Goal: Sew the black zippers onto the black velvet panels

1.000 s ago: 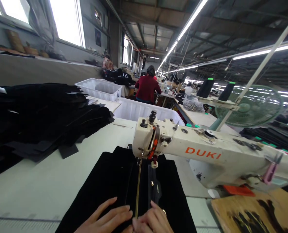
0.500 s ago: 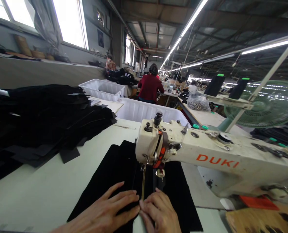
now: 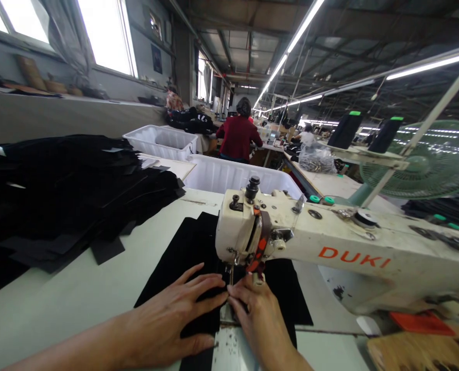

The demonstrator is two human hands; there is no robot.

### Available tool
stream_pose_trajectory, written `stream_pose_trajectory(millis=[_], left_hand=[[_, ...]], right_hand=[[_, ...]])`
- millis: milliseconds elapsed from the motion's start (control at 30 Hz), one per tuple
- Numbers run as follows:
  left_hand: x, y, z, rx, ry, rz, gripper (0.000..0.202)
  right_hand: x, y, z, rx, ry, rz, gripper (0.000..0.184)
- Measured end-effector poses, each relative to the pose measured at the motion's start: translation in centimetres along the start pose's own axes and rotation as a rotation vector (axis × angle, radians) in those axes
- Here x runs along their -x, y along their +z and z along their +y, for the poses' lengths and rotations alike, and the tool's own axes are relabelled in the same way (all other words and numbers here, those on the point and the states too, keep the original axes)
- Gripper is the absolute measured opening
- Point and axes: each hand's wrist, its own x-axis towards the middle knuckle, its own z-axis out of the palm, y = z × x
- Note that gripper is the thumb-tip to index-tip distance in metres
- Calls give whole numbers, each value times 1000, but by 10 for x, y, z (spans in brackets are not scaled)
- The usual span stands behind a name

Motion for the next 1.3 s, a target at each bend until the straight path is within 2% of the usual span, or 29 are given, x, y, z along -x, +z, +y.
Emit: stream_pose_trajectory(millis=[200,367,567,733,867,933,1033,1100,1167,1300], left_hand=[[-11,5,-9,32,22,19,64],[-12,6,-8,47,40,39,60],[-16,4,-5,73,63,75,56],[-20,1,-3,51,45,33,48],[-19,0,-3,27,52,17,46],[-19,1,-3,17,50,18,45],[-18,3,-4,9,41,21,44],[-18,4,-5,10,39,20,45],[-18,5,-5,12,35,12,45],[-17,6,-4,11,27,16,47]], right_hand=[[-8,-5,5,-6,45,-51,22],[-7,-9,6,33,136,-20,31],[-8,-1,2,186,107,-24,26],[-16,6,2,312,99,-12,34],[-32,13,12,367,103,-2,16],[-38,14,18,387,95,-7,14],[-36,7,22,409,46,-15,15],[-27,-6,21,403,-14,-20,14],[-15,-21,18,395,-75,-21,22],[-2,-34,13,344,-257,-60,22]])
